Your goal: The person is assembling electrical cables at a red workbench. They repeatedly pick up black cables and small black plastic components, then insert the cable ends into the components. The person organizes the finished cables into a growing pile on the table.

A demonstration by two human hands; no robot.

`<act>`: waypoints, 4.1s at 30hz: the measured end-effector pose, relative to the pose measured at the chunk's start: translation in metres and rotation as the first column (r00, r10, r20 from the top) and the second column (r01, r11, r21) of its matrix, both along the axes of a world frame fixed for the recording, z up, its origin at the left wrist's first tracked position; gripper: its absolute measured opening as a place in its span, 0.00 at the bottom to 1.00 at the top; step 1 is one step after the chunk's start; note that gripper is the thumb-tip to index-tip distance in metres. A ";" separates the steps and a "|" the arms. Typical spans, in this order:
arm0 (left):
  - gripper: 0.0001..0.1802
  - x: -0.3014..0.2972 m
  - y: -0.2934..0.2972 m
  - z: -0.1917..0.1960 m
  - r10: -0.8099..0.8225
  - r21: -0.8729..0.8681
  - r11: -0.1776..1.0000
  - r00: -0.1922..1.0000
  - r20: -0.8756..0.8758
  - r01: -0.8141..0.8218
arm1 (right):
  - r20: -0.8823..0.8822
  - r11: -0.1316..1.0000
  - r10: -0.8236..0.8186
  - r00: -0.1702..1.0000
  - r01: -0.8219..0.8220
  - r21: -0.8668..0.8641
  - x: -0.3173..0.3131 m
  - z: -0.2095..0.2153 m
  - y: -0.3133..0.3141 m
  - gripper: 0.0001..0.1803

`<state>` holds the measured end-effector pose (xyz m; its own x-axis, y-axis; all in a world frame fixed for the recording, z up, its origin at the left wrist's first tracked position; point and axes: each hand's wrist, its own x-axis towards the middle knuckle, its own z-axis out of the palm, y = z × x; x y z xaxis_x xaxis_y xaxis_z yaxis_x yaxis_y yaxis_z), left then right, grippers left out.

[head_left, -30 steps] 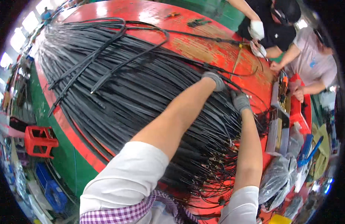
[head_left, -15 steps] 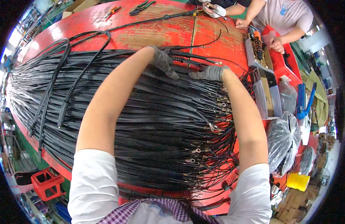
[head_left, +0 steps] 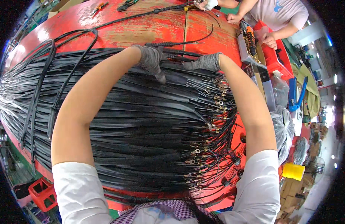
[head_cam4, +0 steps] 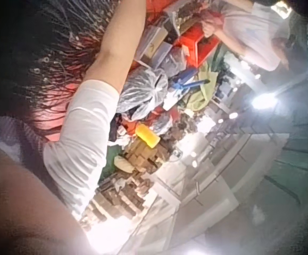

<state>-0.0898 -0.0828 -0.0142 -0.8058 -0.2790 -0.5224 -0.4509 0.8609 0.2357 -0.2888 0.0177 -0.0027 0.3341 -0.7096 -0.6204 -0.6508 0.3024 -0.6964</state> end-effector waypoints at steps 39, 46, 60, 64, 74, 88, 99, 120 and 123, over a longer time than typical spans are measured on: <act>0.15 -0.032 0.092 -0.024 0.401 0.132 0.915 0.828 -0.393 -0.381 | -0.787 0.909 0.216 0.577 -0.414 -0.054 0.022 0.101 -0.058 0.28; 0.19 -0.049 0.094 -0.046 0.392 -0.213 0.819 0.790 -0.472 -0.533 | -0.712 0.941 0.177 0.680 -0.328 -0.080 0.015 0.099 -0.047 0.24; 0.17 -0.047 0.051 -0.080 0.249 -0.137 0.935 0.879 -0.407 -0.328 | -0.667 0.975 0.192 0.720 -0.215 0.049 0.022 0.096 -0.053 0.26; 0.17 -0.049 0.060 -0.053 0.195 -0.266 0.912 0.900 -0.390 -0.313 | -0.606 0.994 0.109 0.788 -0.077 0.079 0.016 0.100 -0.047 0.25; 0.17 -0.050 0.060 -0.048 0.256 -0.274 0.805 0.726 -0.638 -0.525 | -0.582 0.986 0.152 0.799 -0.162 0.035 0.018 0.095 -0.043 0.23; 0.17 0.060 0.098 0.007 0.313 0.129 0.897 0.402 -0.860 -0.423 | 0.053 0.965 -0.193 0.980 0.199 -0.171 0.131 0.236 0.041 0.19; 0.17 0.227 0.192 0.021 0.426 0.520 0.843 0.416 -0.803 0.140 | -0.366 0.998 -0.012 0.931 -0.009 -0.057 0.290 0.232 0.180 0.24; 0.26 0.290 0.391 0.071 0.537 0.577 0.630 0.829 0.160 -0.519 | -0.234 0.881 -0.311 0.921 0.187 -0.434 0.262 0.014 0.294 0.55; 0.38 0.295 0.452 -0.007 0.629 0.575 0.673 0.770 -0.112 -0.466 | -0.157 0.880 -0.310 0.937 0.221 -0.420 0.261 0.006 0.299 0.52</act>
